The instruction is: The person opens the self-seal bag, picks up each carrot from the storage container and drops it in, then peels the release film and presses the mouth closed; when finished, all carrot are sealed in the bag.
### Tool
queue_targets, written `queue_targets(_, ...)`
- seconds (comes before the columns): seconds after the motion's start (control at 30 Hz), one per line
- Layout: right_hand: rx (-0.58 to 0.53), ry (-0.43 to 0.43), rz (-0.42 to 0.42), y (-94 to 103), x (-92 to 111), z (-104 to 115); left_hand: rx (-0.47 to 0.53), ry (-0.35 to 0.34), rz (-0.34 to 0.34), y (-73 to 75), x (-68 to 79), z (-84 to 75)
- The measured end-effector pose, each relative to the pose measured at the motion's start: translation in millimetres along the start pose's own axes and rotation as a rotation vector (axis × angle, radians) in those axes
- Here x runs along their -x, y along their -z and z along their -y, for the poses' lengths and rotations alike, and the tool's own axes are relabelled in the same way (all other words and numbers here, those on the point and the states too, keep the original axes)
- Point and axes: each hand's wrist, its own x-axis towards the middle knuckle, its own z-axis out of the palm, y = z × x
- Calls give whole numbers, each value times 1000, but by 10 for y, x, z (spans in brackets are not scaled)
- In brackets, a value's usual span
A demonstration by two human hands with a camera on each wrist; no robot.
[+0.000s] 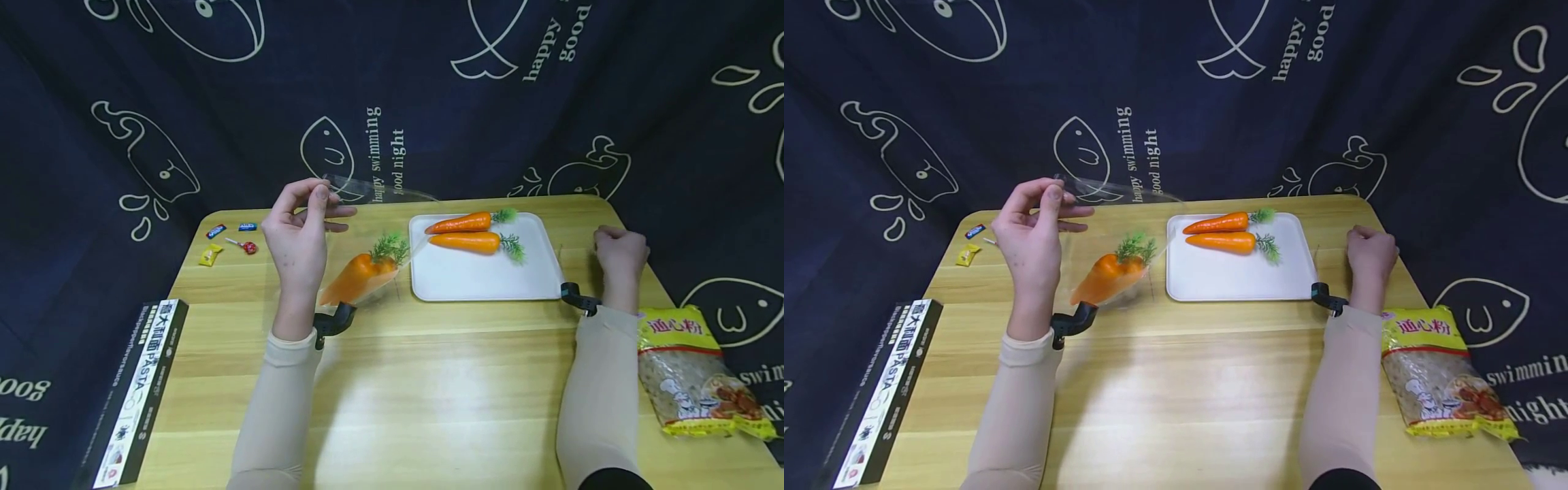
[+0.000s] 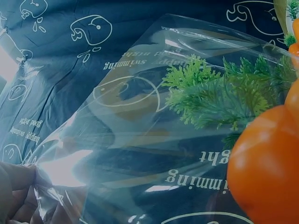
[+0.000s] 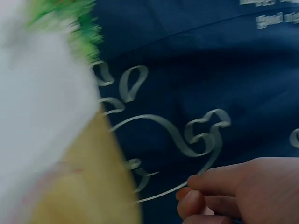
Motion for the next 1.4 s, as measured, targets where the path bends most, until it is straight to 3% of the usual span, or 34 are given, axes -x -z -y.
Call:
queue_targets(0.03,-69,-5,-17,58,34,57,3,0,0,0,-2,-2)
queue_targets(0.13,-410,-2,-63,246,182,263,15,-3,3,0,-9,-7)
queue_targets(0.27,-924,101,-67,447,493,565,24,-6,5,-3,-20,-12)
queue_targets(0.37,-1093,231,-33,507,756,770,27,0,7,-13,-25,-16)
queue_targets(0.43,-1109,333,29,464,932,893,27,5,11,-23,-26,-19)
queue_targets(0.5,-1071,441,142,333,1092,1009,25,7,16,-30,-23,-25)
queue_targets(0.57,-1002,555,313,105,1226,1111,22,6,16,-30,-19,-32)
queue_targets(0.7,-942,801,832,-563,1321,1205,31,3,3,-19,-14,-50)
queue_targets(0.8,-904,885,1200,-1059,1373,1175,53,12,-1,-17,2,-63)
queue_targets(0.83,-880,893,1271,-1187,1411,1161,62,16,-1,-19,9,-65)
queue_targets(0.9,-838,884,1333,-1376,1514,1146,82,22,2,-23,20,-66)
queue_targets(0.97,-849,858,1346,-1483,1619,1151,102,24,6,-29,21,-63)
queue_targets(1.03,-889,807,1302,-1522,1699,1170,122,29,8,-36,15,-59)
queue_targets(1.23,-980,656,1002,-1381,1805,1243,181,69,19,-48,-7,2)
queue_targets(1.4,-875,614,789,-1162,1789,1287,199,185,79,-47,-9,148)
